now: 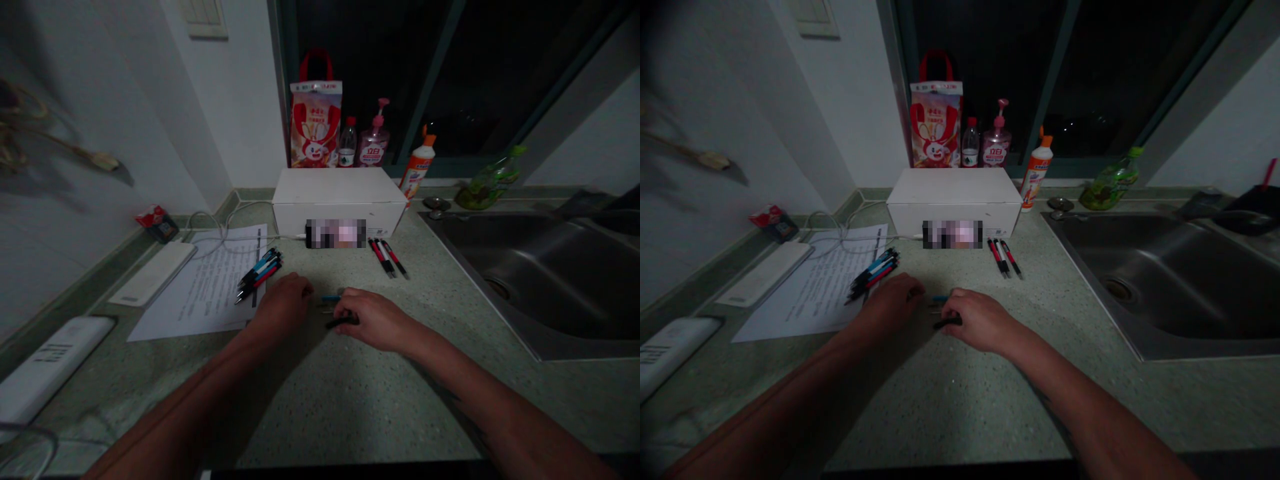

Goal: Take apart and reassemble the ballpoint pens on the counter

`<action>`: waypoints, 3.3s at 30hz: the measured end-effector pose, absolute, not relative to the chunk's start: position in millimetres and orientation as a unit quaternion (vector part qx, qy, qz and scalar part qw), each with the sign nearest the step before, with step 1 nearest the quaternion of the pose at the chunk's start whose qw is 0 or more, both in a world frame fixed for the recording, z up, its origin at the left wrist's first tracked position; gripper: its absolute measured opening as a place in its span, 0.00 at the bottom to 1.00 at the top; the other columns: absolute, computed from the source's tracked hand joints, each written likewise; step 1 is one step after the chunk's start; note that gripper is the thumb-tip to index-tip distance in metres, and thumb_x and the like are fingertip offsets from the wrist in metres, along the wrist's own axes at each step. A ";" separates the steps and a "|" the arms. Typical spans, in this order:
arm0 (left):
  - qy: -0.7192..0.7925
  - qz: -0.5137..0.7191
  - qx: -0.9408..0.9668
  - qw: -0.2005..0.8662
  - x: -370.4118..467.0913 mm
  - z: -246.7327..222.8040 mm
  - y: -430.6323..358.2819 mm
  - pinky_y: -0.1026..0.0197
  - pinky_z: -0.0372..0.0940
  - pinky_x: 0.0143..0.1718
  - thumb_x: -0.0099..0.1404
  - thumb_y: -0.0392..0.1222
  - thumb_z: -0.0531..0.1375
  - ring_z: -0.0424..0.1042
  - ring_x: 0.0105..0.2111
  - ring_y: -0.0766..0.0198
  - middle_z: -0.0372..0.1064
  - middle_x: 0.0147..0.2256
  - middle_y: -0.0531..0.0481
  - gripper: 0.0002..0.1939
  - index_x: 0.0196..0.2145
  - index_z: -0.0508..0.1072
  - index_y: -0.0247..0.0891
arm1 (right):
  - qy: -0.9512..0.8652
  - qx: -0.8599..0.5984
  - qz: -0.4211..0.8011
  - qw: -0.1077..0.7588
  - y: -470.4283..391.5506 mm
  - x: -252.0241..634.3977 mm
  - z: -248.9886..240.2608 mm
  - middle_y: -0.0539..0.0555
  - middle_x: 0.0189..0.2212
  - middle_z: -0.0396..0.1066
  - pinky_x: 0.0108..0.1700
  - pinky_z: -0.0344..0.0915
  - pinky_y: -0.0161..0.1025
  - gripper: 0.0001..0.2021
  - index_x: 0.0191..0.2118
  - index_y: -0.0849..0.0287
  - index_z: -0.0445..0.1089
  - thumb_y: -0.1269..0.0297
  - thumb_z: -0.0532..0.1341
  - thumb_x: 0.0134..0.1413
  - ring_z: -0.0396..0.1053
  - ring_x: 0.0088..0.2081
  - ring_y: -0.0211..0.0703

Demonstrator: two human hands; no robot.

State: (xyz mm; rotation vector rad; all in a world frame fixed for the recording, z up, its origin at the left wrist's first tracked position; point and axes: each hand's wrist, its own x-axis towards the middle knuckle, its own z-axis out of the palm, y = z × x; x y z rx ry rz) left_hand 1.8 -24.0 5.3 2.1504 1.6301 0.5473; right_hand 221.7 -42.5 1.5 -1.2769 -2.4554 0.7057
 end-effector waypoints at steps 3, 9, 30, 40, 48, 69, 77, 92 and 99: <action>0.582 0.213 0.759 0.199 2.7 5.2 -23.3 0.53 0.62 0.40 0.63 0.35 0.59 0.73 0.39 0.50 0.77 0.38 0.40 0.08 0.34 0.78 0.41 | -0.853 -0.443 0.234 0.148 -41.7 221.4 0.9 0.50 0.34 0.72 0.36 0.59 0.39 0.07 0.36 0.54 0.75 0.70 0.71 0.53 0.70 0.36 0.43; 0.548 0.280 0.717 0.328 11.5 14.1 -23.5 0.58 0.64 0.37 0.65 0.40 0.60 0.74 0.34 0.57 0.78 0.33 0.47 0.05 0.35 0.77 0.40 | -0.823 -0.481 0.203 0.227 -38.1 222.6 5.2 0.51 0.35 0.73 0.37 0.60 0.39 0.05 0.40 0.55 0.72 0.69 0.67 0.60 0.70 0.36 0.43; 0.523 0.324 0.652 0.443 16.4 22.3 -26.1 0.58 0.69 0.38 0.62 0.38 0.62 0.75 0.33 0.61 0.78 0.32 0.48 0.02 0.31 0.75 0.39 | -0.810 -0.466 0.157 0.320 -38.3 225.2 9.9 0.54 0.38 0.72 0.39 0.62 0.40 0.01 0.40 0.54 0.69 0.67 0.63 0.64 0.71 0.39 0.46; 0.513 0.333 0.641 0.463 17.1 19.8 -26.4 0.58 0.69 0.37 0.63 0.39 0.62 0.74 0.32 0.61 0.77 0.31 0.48 0.03 0.32 0.75 0.39 | -0.802 -0.467 0.163 0.334 -39.0 224.0 12.4 0.54 0.38 0.73 0.39 0.64 0.40 0.01 0.39 0.55 0.70 0.67 0.62 0.63 0.72 0.39 0.46; 0.510 0.336 0.673 0.417 20.0 23.1 -30.4 0.58 0.70 0.40 0.63 0.38 0.63 0.76 0.34 0.61 0.78 0.33 0.49 0.02 0.34 0.77 0.38 | -0.795 -0.471 0.193 0.330 -39.4 221.8 8.5 0.53 0.36 0.76 0.40 0.64 0.40 0.04 0.41 0.55 0.73 0.67 0.60 0.67 0.73 0.38 0.44; 0.506 0.371 0.668 0.400 19.9 16.4 -29.7 0.59 0.72 0.38 0.62 0.41 0.62 0.76 0.33 0.62 0.79 0.33 0.48 0.06 0.35 0.77 0.39 | -0.747 -0.480 0.288 0.358 -34.8 223.1 2.2 0.53 0.37 0.77 0.36 0.65 0.40 0.13 0.50 0.55 0.71 0.63 0.64 0.61 0.72 0.32 0.42; 0.509 0.375 0.659 0.407 19.7 20.7 -30.6 0.58 0.72 0.38 0.61 0.42 0.62 0.77 0.33 0.61 0.80 0.33 0.48 0.05 0.34 0.77 0.40 | -0.757 -0.474 0.271 0.360 -34.5 224.5 3.4 0.51 0.35 0.76 0.37 0.65 0.40 0.08 0.46 0.55 0.72 0.60 0.62 0.65 0.72 0.33 0.42; 0.521 0.368 0.658 0.399 20.5 24.3 -31.1 0.58 0.73 0.40 0.63 0.39 0.63 0.78 0.35 0.61 0.80 0.33 0.49 0.03 0.33 0.78 0.40 | -0.777 -0.472 0.256 0.328 -35.7 224.3 7.7 0.53 0.33 0.75 0.38 0.64 0.40 0.10 0.38 0.56 0.73 0.61 0.56 0.69 0.71 0.35 0.43; 0.531 0.357 0.655 0.402 21.7 24.2 -31.3 0.58 0.72 0.40 0.63 0.38 0.63 0.77 0.34 0.61 0.80 0.33 0.49 0.03 0.34 0.78 0.39 | -0.778 -0.475 0.247 0.328 -35.3 224.8 7.8 0.52 0.34 0.75 0.37 0.63 0.39 0.06 0.41 0.55 0.73 0.62 0.59 0.67 0.71 0.34 0.42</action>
